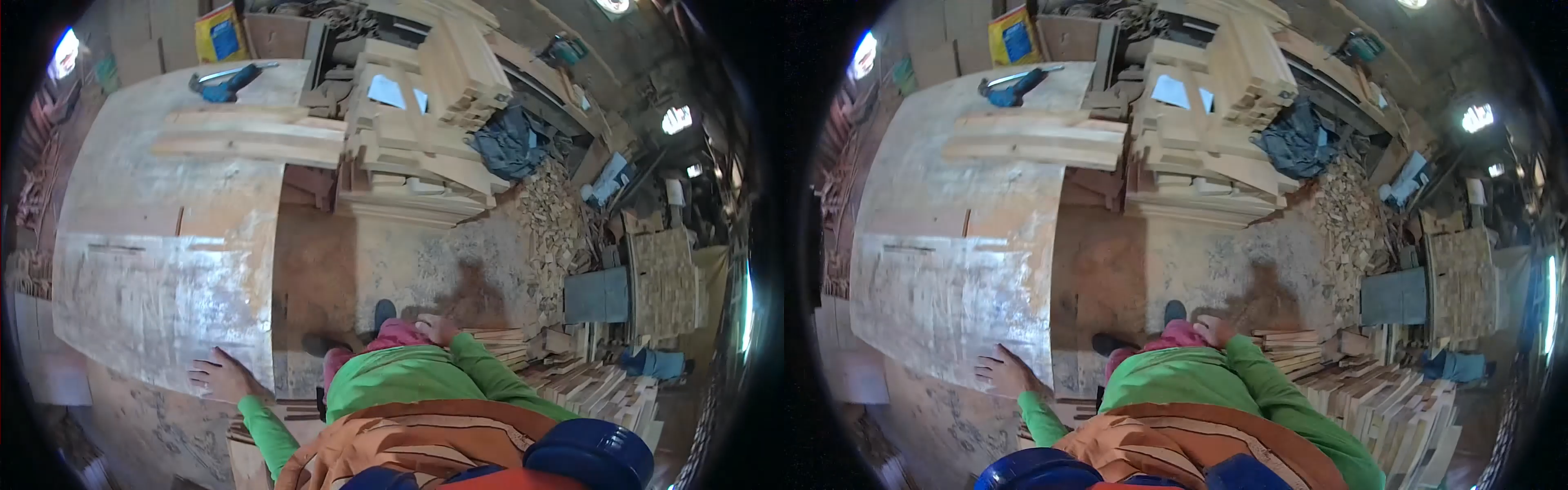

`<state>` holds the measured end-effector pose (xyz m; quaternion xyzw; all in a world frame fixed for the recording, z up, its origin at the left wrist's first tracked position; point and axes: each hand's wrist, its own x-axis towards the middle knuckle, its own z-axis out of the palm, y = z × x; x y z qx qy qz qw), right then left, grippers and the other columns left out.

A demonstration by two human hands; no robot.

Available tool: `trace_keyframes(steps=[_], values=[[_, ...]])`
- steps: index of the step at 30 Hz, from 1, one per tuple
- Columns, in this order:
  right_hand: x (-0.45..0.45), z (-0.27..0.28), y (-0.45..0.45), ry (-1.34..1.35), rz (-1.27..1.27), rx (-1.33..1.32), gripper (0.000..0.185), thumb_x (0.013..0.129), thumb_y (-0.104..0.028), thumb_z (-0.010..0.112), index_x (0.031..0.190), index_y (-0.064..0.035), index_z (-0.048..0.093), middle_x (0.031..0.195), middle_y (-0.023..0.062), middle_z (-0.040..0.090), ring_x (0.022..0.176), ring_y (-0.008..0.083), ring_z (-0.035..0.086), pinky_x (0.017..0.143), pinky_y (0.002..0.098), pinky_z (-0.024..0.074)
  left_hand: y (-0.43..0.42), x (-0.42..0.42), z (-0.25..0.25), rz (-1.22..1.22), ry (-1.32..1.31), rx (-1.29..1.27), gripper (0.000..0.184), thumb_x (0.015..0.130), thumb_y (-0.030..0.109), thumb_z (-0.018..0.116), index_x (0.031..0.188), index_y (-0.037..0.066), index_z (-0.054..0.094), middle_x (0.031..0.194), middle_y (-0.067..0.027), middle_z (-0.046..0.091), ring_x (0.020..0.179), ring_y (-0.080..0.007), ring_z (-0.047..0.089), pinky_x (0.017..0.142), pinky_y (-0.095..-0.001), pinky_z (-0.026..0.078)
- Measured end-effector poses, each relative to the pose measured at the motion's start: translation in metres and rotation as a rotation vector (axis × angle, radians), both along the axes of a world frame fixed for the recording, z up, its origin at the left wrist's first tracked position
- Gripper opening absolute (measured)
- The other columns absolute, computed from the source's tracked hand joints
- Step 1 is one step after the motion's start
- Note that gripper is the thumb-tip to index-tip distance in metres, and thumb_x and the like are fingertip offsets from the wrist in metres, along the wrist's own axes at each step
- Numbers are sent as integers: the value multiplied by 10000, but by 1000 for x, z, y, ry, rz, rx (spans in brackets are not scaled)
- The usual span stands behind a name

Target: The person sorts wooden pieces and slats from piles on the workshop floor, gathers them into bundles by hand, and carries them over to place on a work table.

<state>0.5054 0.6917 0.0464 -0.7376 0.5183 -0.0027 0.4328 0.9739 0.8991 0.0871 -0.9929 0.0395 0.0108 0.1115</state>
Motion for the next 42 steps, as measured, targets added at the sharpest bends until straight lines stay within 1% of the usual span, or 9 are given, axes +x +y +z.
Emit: trace_keyframes(steps=[7,11,14,18,21,23,32,37,42], values=[[22,2,-69,-127,103,26,504,1005,-345,493,1391,-24,538,1361,143,609,1205,332,595,998,416,463,-187,-59,-33,-526,491,-1058,674,1042,368,483,1530,-56,291,1610,-245,264,1500,-345,255,1216,-438,207],[73,149,-142,-299,-12,-256,537,1019,-354,483,1432,-10,493,1444,160,547,1280,339,556,1062,405,434,-265,-133,-42,-675,639,-1379,607,1062,302,457,1520,-68,308,1610,-236,269,1501,-303,268,1230,-372,205],[85,241,-157,-646,-65,-463,541,1010,-339,496,1427,4,489,1434,166,551,1288,339,537,1071,402,424,-282,-185,-72,-156,1991,-1900,539,1051,453,439,1359,14,495,1286,-157,522,1156,-260,515,979,-371,420],[107,206,-162,-855,126,-560,529,1000,-305,502,1427,7,493,1454,170,527,1343,342,477,1108,411,389,-310,-296,72,-947,1072,-1579,502,1041,498,447,1288,75,556,1189,-119,603,995,-223,618,802,-306,515],[101,109,-153,-611,275,-517,519,996,-287,493,1442,-22,485,1454,165,522,1337,347,479,1115,428,380,-330,-287,99,332,1859,-1856,592,978,646,431,1116,95,597,1013,-123,642,864,-273,627,767,-379,512],[78,91,-161,-293,260,-277,525,1014,-310,453,1460,-32,451,1443,159,529,1327,365,485,1100,420,389,-328,-249,107,507,1931,-2013,689,934,762,395,1001,115,622,867,-102,654,754,-267,612,724,-397,499],[56,-59,-105,-438,-676,791,809,997,-687,313,1477,-54,465,1349,132,581,1132,271,569,993,384,440,-277,-211,181,-307,704,-2109,497,1026,320,433,1450,61,455,1453,-126,494,1343,-273,446,1157,-416,269],[147,101,-86,-1170,13,1232,736,991,-645,415,1530,-144,407,1562,164,399,1312,357,510,1059,471,412,-226,-250,71,-1127,327,-1271,563,942,359,571,1456,141,502,1631,-211,239,1475,-507,195,1183,-575,236],[181,178,-78,-1238,89,1320,815,974,-719,344,1525,-122,396,1452,235,504,1261,323,559,1052,481,450,-122,-163,45,-865,-4,-1070,674,963,416,569,1525,98,378,1628,-280,162,1474,-536,146,1196,-566,211]])
